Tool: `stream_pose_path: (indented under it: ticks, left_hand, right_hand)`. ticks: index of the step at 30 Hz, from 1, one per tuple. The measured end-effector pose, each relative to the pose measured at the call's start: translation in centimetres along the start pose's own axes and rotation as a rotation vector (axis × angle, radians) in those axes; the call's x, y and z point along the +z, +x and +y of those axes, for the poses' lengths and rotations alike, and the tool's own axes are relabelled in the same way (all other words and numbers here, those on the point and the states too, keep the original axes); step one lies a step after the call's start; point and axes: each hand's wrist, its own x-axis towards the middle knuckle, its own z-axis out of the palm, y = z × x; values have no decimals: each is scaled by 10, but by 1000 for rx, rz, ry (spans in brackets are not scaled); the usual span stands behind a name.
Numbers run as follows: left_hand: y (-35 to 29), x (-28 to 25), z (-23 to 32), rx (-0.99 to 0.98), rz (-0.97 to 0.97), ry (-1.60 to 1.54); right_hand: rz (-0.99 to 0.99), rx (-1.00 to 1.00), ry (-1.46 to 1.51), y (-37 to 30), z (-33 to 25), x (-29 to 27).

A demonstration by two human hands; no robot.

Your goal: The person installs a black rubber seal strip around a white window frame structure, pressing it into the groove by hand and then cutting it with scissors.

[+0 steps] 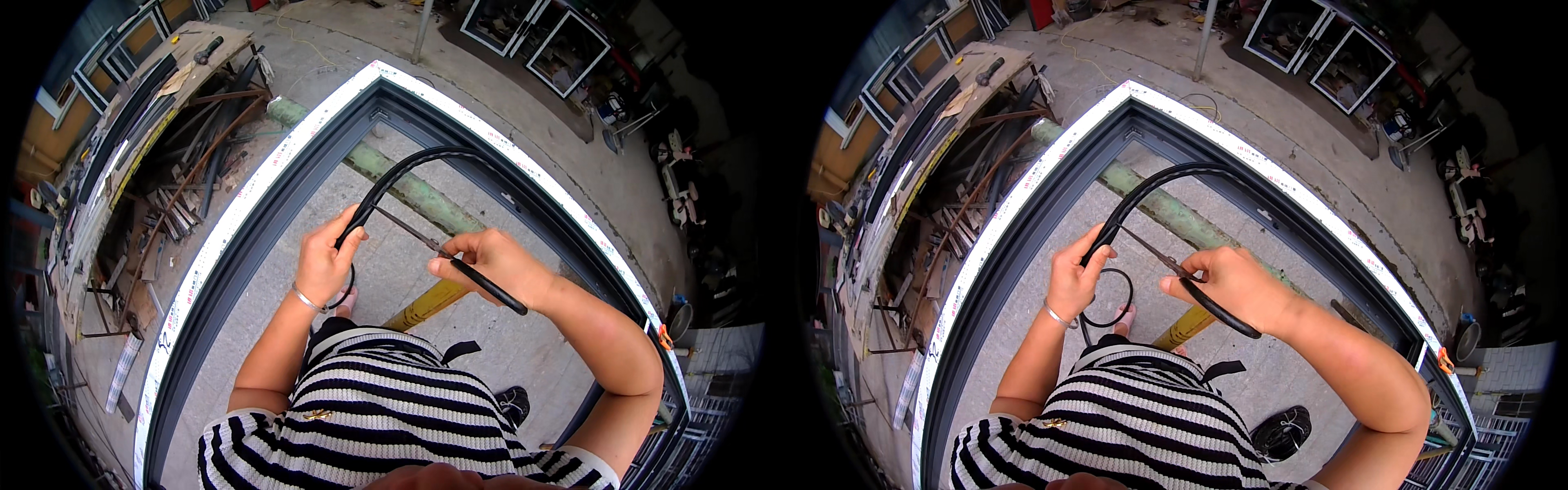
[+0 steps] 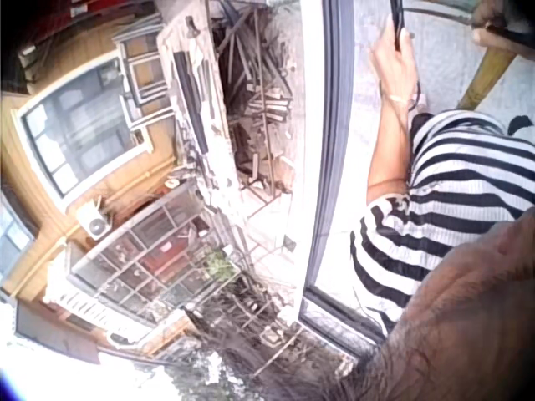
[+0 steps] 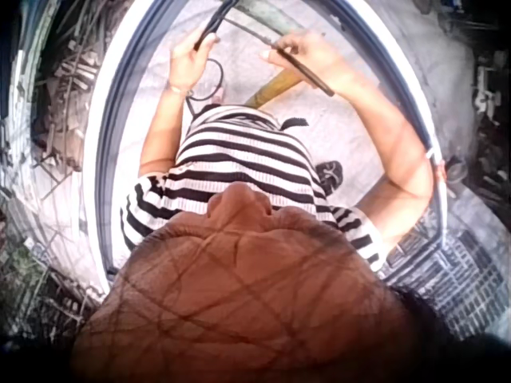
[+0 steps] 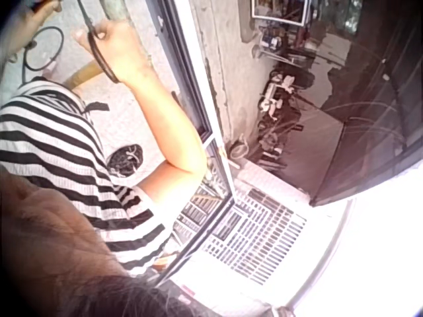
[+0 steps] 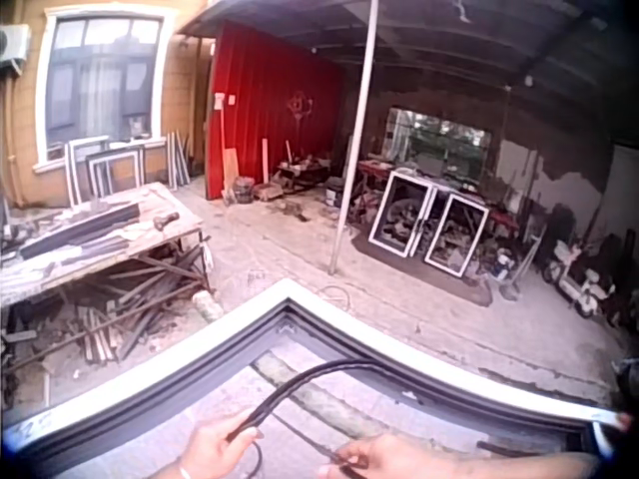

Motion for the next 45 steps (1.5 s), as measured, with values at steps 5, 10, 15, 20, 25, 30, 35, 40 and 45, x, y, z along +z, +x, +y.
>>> stream_pose_path:
  ticks: [5,10,15,20,25,30,35,40,45]
  left_hand:
    - [-3,2,0,31,22,33]
    - [-5,4,-1,40,22,30]
    - [-7,5,0,24,24,19]
    - [-8,6,-1,20,23,18]
    - [-7,6,-3,-76,-2,-106]
    - [-1,-14,-14,-330,-149,-496]
    - [23,-42,-1,-401,-402,-588]
    - [39,-56,-4,-382,-467,-602]
    - [40,-54,-9,-337,-466,-603]
  right_hand:
    - [31,-25,-88,-4,-6,9]
    - [54,-65,-91,-4,1,12]
    - [115,-177,-90,-1,11,19]
    - [116,-150,-105,-3,9,20]
    - [139,-176,-154,-6,13,19]
    - [288,-343,-439,-24,30,15]
    - [655,-692,-1043,-26,28,-29]
    - [584,-837,-1228,-6,1,-64]
    - [456,-933,-1286,16,-23,-85]
